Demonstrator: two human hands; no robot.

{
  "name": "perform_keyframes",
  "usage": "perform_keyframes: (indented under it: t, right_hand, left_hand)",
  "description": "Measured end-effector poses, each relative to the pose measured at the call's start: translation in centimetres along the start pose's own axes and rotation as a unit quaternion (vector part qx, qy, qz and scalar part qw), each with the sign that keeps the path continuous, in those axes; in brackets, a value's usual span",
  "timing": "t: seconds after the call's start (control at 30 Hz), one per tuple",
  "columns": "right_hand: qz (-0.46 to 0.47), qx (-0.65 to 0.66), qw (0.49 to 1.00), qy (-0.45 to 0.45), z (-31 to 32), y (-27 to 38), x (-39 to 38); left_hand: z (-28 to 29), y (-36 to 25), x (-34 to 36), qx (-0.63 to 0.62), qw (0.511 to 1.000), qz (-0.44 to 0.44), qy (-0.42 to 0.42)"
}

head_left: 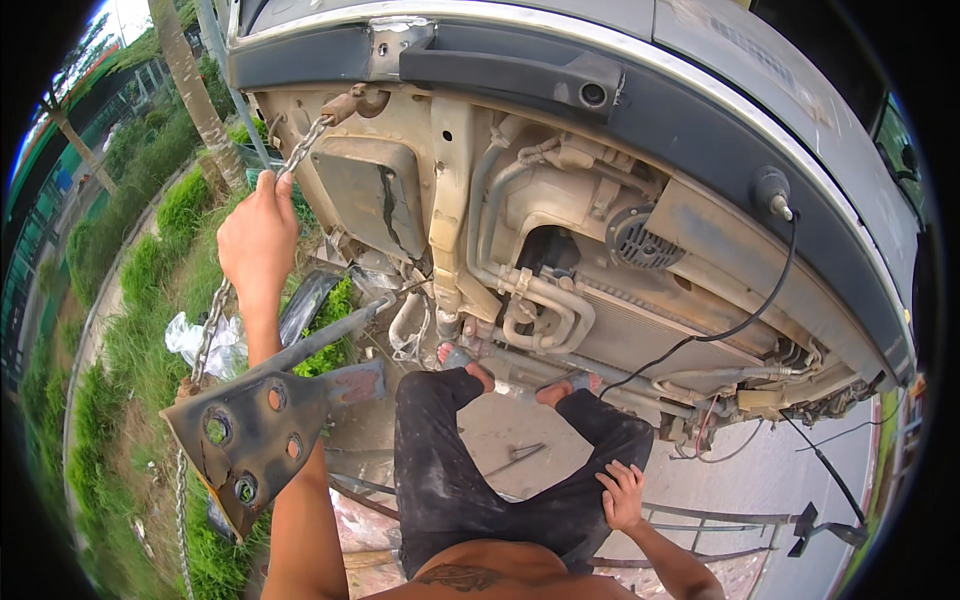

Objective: The person secures a chain to the front frame of a vehicle using a metal bracket and hammer. They repeatedly adjust the chain and bracket, then hammer the bracket into place to secure it.

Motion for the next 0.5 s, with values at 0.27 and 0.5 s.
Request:
perform_keyframes:
  t: [0.27, 0.5]
  right_hand:
    - [-0.005, 0.008, 1.000, 0.003, 0.13, -0.11, 0.01]
    - [0.001, 0.008, 1.000, -0.006, 0.26, -0.04, -0.07]
  left_hand:
    - [0.43, 0.02, 0.04, 0.011, 1.000, 0.014, 0.025]
    - [0.27, -0.13, -0.11, 0.000, 1.000, 0.009, -0.002]
Point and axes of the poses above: each hand's wrist, its own x-axis towards the middle knuckle, its own z-axis out of the back of the hand, y = z × x, the point moved 2 cm from there along x, towards the middle knuckle, and after that the axes turned 8 degrees about -z, right-handed, at the moved point
